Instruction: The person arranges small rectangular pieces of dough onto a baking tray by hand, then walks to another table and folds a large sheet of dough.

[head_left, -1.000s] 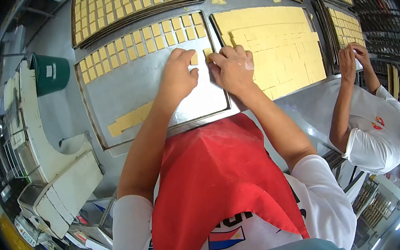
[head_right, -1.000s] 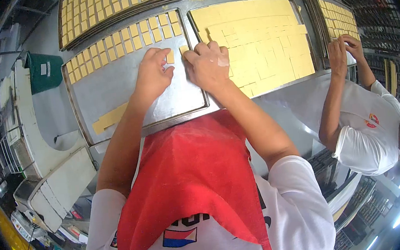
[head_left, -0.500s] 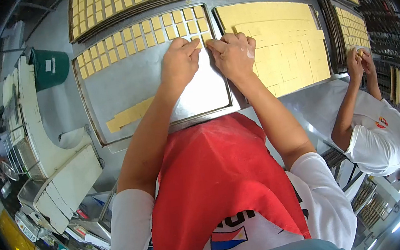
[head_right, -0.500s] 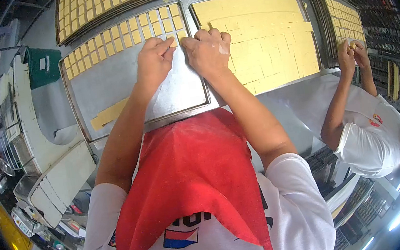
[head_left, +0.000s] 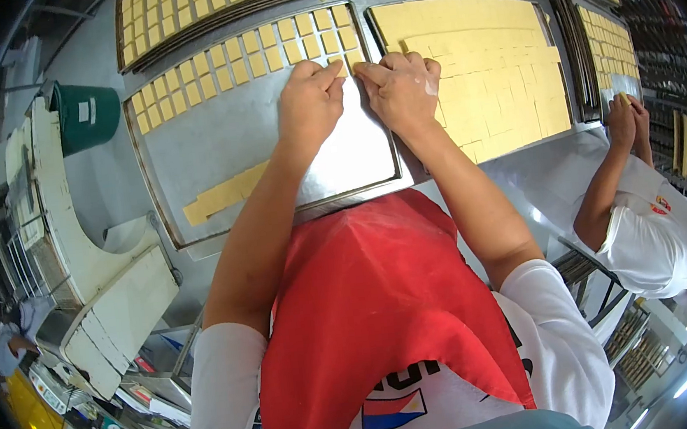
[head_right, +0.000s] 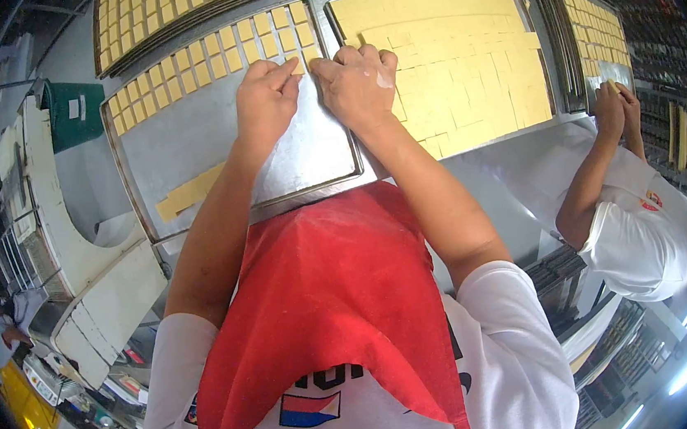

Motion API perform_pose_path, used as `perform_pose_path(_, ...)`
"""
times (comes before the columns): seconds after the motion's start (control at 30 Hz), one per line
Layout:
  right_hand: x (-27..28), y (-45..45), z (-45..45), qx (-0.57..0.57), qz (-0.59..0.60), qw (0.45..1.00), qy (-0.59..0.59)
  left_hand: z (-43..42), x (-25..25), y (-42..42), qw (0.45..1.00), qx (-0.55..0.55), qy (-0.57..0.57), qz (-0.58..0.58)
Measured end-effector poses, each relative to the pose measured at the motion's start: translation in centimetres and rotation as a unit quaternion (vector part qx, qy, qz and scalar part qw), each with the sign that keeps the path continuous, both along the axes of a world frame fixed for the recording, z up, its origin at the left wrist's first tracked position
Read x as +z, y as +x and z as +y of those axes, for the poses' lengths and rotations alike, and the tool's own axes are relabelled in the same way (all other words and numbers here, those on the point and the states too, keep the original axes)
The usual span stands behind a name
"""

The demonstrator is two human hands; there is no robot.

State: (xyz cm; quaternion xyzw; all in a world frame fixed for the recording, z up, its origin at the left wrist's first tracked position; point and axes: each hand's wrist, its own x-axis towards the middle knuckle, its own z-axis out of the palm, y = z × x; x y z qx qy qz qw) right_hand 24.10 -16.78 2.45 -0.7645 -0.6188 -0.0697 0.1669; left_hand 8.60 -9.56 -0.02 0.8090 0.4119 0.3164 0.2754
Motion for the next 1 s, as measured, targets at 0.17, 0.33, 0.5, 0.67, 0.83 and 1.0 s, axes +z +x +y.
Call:
perform_pose_path(0.17, -0.1, 0.0, 0.0, 0.002, 0.001, 1.0, 0.003, 0.0, -0.2, 0.0, 1.0, 0.003, 0.003, 0.002)
perform_pose_path(0.33, 0.2, -0.1, -0.1, -0.009, 0.004, 1.0, -0.004, -0.1, -0.1, 0.1, 1.0, 0.008, 0.011, 0.004)
perform_pose_path(0.5, 1.4, -0.2, -1.2, 0.016, 0.093, 0.995, 0.041, 0.1, 2.2, -2.0, 0.997, -0.017, -0.078, -0.001)
perform_pose_path(0.67, 2.1, -0.2, -3.8, 0.037, 0.168, 0.982, 0.08, -0.9, 4.8, -10.9, 0.988, -0.097, -0.054, 0.111)
perform_pose_path(0.83, 2.6, -2.0, -4.8, 0.068, 0.242, 0.967, 0.044, -3.9, 7.2, -12.1, 0.93, -0.122, -0.059, 0.341)
perform_pose_path(1.0, 3.5, -5.0, -5.0, 0.077, 0.326, 0.942, 0.015, -4.3, 6.2, -12.3, 0.973, -0.119, -0.013, 0.199)
